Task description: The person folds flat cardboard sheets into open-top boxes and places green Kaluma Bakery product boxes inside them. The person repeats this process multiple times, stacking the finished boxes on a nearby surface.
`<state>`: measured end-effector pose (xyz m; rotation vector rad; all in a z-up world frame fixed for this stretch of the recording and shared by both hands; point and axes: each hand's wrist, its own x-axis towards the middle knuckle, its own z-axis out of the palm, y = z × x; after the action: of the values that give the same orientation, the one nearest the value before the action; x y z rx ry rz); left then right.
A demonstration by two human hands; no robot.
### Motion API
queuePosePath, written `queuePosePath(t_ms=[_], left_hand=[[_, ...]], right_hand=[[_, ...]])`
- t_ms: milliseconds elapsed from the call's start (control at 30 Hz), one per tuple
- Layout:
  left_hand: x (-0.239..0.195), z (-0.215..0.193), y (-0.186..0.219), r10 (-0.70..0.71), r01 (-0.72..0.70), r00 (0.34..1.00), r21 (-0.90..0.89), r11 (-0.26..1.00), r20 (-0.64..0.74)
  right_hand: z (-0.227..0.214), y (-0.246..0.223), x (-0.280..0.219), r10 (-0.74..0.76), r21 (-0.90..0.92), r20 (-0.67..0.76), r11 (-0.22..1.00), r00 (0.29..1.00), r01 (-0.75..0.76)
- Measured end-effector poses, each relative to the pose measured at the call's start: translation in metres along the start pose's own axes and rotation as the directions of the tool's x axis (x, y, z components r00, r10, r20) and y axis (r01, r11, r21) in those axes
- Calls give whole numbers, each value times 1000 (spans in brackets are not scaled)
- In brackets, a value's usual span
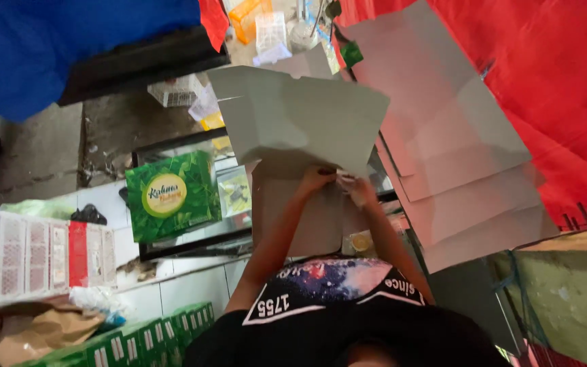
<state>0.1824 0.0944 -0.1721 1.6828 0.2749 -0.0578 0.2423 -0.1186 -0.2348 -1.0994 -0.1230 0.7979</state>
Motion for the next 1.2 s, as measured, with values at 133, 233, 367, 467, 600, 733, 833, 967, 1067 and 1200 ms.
queuePosePath(t_ms=[133,233,367,467,600,733,833,967,1067,1200], left_hand=[[-26,-4,34,-17,17,1000,10,1000,24],[-29,-3,40,-24,23,1000,83,996,9],[-22,-1,15,27,-25,1000,143,989,-11],[-26,1,22,24,-25,1000,115,993,11],[-30,3,28,26,-28,999,44,999,45],[-24,7,6,169,-166,979,-36,986,117],[-29,6,2,173,-177,979,27,984,107],[-38,7,26,-9,0,997,121,993,77],[-38,20,8,-72,69,994,36,997,84],[-45,25,10,-25,40,996,-182,982,84]], right_hand=[[-26,11,4,97,-328,-53,938,994,-109],[-56,23,17,36,-756,-34,653,999,-49],[-66,30,29,-23,-906,28,421,999,35],[-41,33,25,-161,-660,-77,748,984,70],[3,12,0,-243,-317,-224,934,944,166],[41,-50,-39,-279,-443,-92,871,956,211],[85,-103,-78,-231,-627,-59,765,971,144],[56,-89,-66,-13,-542,-299,825,954,-159],[60,-75,-72,59,-217,-337,966,940,-138],[16,-34,-59,-96,-124,-136,989,986,79]])
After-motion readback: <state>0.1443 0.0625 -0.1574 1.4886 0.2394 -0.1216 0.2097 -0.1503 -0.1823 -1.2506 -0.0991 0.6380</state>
